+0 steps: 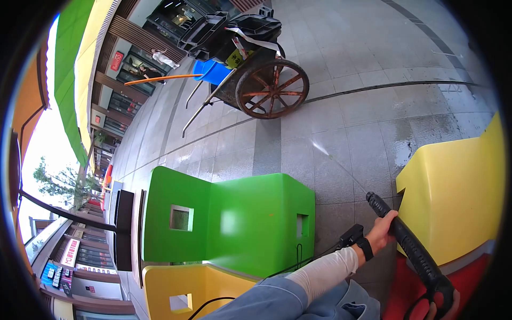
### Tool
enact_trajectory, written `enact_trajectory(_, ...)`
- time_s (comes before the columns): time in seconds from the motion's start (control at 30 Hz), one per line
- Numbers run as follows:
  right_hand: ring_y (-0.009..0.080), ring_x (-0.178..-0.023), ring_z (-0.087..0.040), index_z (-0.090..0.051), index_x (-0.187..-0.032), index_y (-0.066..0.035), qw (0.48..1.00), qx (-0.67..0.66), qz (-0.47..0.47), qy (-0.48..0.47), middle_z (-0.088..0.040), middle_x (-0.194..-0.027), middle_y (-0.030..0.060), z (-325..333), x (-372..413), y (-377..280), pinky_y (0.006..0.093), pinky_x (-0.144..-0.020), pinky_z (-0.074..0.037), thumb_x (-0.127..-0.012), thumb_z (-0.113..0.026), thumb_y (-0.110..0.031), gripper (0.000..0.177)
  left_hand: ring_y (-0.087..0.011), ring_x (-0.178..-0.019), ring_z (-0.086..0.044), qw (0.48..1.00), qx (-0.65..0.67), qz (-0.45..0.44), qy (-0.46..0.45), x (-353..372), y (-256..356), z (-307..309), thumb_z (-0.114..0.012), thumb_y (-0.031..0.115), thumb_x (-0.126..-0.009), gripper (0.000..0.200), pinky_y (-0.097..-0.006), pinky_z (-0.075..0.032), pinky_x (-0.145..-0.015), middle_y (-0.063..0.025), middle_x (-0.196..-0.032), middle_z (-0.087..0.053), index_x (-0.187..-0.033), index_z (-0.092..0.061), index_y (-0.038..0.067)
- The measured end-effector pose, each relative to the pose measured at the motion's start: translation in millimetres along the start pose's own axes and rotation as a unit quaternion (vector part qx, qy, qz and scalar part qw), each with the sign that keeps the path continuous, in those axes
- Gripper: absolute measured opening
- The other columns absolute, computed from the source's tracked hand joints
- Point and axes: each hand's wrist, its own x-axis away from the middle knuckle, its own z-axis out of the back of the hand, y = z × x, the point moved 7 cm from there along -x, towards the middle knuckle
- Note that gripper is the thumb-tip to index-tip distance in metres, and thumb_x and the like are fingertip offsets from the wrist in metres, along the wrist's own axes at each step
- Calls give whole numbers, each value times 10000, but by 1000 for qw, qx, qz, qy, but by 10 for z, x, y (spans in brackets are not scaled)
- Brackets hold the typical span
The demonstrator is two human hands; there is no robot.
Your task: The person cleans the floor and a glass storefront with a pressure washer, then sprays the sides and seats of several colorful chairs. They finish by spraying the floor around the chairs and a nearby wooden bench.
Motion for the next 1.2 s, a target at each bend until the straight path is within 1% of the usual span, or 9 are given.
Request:
enact_trajectory(0.03,340,-870,-575,-447,-1124,-53,1000,-1,-5,7,-567,-982,191,-2,35,110,392,-682,-473,-757,-632,-340,502,-177,-650,-576,1000,6,5,7,53,-34,47,-599,280,-728,329,-372,-513,-575,-50,-735,-536,-881,-469,19)
enact_trajectory(0.1,296,-1039,-484,-350,-1212,-4,984,-152,-52,-78,-475,-1116,196,-245,94,429,346,-891,-355,-726,-522,20,516,-174,-665,-572,999,-13,1,48,195,-28,319,-586,282,-739,306,-376,-505,-573,-46,-755,-534,-881,-465,39)
enact_trajectory(0.2,298,-822,-587,-463,-1114,-38,994,-69,3,-82,-573,-973,157,-96,72,113,351,-695,-473,-721,-686,-271,509,-183,-627,-561,994,-3,-25,105,404,-8,603,-596,269,-734,300,-376,-505,-548,-45,-740,-527,-872,-468,34)
enact_trajectory(0.23,316,-998,-506,-357,-1196,3,970,-169,-104,-138,-496,-1065,198,-258,291,304,350,-868,-367,-688,-548,45,545,-180,-617,-551,993,-12,-24,119,482,18,551,-592,274,-739,298,-368,-500,-539,-44,-742,-518,-865,-465,36)
enact_trajectory(0.53,303,-861,-567,-387,-1140,3,978,-112,-173,21,-515,-989,182,334,819,154,316,-726,-445,-594,-642,63,605,-195,-575,-565,988,-128,72,-46,-3,-647,-794,-531,236,-774,309,-336,-495,-494,-90,-728,-550,-878,-480,-51)
enact_trajectory(0.67,298,-892,-546,-397,-1128,-11,959,-171,-225,33,-515,-968,142,422,834,69,324,-743,-439,-538,-721,-10,674,-173,-536,-546,992,-115,19,-40,322,-243,-555,-552,247,-761,247,-318,-474,-483,-39,-631,-519,-764,-498,6)
enact_trajectory(0.73,275,-918,-512,-423,-1083,-29,992,-84,-89,-37,-498,-980,122,318,713,-141,335,-783,-405,-494,-769,-92,686,-163,-523,-521,991,-130,-4,30,394,42,-100,-554,247,-761,238,-321,-462,-462,-33,-618,-475,-720,-448,38)
enact_trajectory(0.87,268,-916,-481,-440,-1034,-45,987,-100,-63,-111,-477,-1001,113,42,690,-307,344,-807,-365,-468,-786,-142,670,-221,-530,-527,989,-133,14,64,371,339,363,-505,261,-786,245,-377,-489,-507,-67,-607,-483,-713,-457,32)
enact_trajectory(1.2,240,-871,-499,-430,-1025,-6,990,-28,-134,44,-489,-916,133,447,1732,-204,324,-720,-413,-452,-763,-68,665,-179,-548,-532,966,-207,126,-93,508,-952,-351,-538,247,-767,278,-334,-452,-469,-57,-651,-505,-798,-489,-25)
